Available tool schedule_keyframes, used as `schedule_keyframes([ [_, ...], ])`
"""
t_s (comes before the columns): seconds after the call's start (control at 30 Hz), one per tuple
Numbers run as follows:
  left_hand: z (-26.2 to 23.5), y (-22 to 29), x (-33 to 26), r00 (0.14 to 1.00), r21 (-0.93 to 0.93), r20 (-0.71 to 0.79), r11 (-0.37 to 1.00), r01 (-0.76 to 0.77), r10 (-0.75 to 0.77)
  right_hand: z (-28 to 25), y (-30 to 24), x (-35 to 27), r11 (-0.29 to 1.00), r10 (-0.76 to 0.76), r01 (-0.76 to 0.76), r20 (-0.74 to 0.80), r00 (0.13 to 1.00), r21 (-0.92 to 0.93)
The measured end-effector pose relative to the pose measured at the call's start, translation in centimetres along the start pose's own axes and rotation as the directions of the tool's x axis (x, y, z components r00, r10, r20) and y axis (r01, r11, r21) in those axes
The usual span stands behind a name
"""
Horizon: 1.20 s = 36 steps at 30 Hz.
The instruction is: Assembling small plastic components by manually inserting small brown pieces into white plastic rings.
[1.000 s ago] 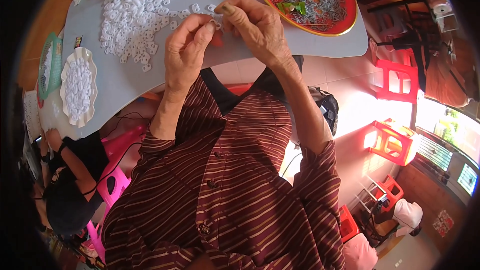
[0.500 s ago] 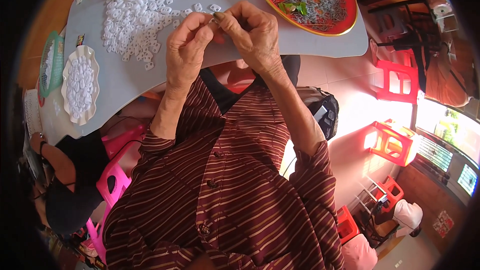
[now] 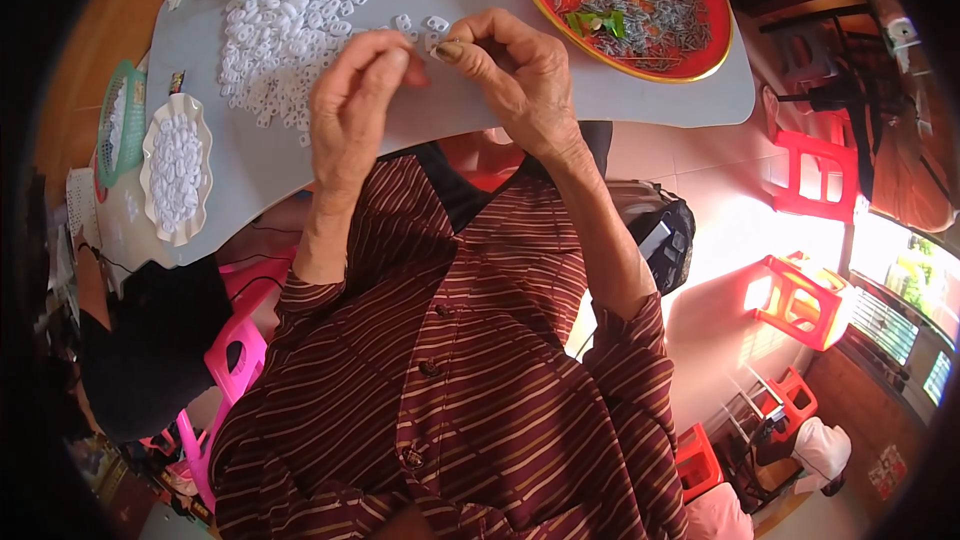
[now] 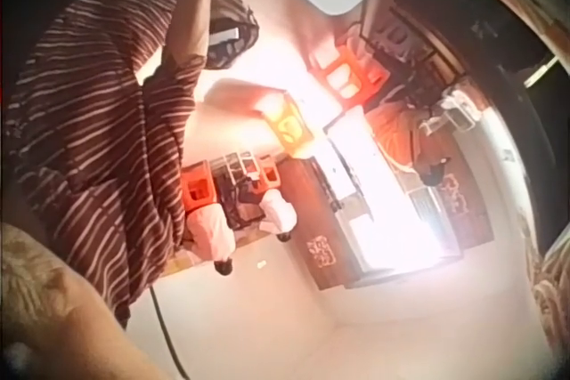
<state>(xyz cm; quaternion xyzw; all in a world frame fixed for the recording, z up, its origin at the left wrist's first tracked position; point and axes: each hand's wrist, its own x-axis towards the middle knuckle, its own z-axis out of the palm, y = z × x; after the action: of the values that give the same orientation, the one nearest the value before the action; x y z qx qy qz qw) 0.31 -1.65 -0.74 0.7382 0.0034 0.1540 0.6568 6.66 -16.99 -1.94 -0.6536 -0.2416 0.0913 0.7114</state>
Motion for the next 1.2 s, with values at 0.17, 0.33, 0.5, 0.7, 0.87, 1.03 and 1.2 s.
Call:
schedule_keyframes([
  [0.17, 0.6, 0.9, -0.1, 0.992, 0.039, 0.078, 0.995, 0.093, -0.096, 0.2, 0.9, 0.2, 0.995, -0.101, 0.101, -0.074, 0.992, -0.002],
  [0.33, 1.4, -0.2, 0.0, 0.997, 0.111, 0.073, 0.994, -0.02, 0.012, 0.1, 0.3, 0.1, 0.998, -0.045, 0.043, -0.057, 0.997, -0.039],
  [0.5, 1.2, -0.2, -0.2, 0.997, -0.011, 0.062, 0.999, 0.049, -0.048, 0.4, -0.3, 0.2, 1.0, -0.005, 0.005, -0.081, 0.997, 0.006],
  [0.7, 1.4, -0.9, -0.6, 0.997, -0.038, 0.056, 0.997, 0.064, -0.061, 0.4, 0.2, -0.1, 0.996, -0.037, 0.033, -0.056, 0.998, -0.083],
  [0.87, 2.3, -0.9, -1.2, 0.999, -0.025, -0.017, 0.999, -0.029, 0.029, 0.8, -0.2, -0.1, 0.999, 0.003, -0.006, -0.067, 0.998, -0.049],
  [1.03, 1.9, -0.4, -1.2, 0.998, -0.087, -0.033, 0.995, 0.041, -0.044, 0.9, 0.3, 0.1, 0.999, -0.026, 0.027, -0.019, 0.999, 0.031],
  [1.2, -0.8, -0.7, -0.5, 0.955, 0.397, -0.049, 0.884, -0.249, 0.291, 0.7, 0.4, 0.2, 0.999, -0.041, 0.043, -0.078, 0.996, 0.021],
])
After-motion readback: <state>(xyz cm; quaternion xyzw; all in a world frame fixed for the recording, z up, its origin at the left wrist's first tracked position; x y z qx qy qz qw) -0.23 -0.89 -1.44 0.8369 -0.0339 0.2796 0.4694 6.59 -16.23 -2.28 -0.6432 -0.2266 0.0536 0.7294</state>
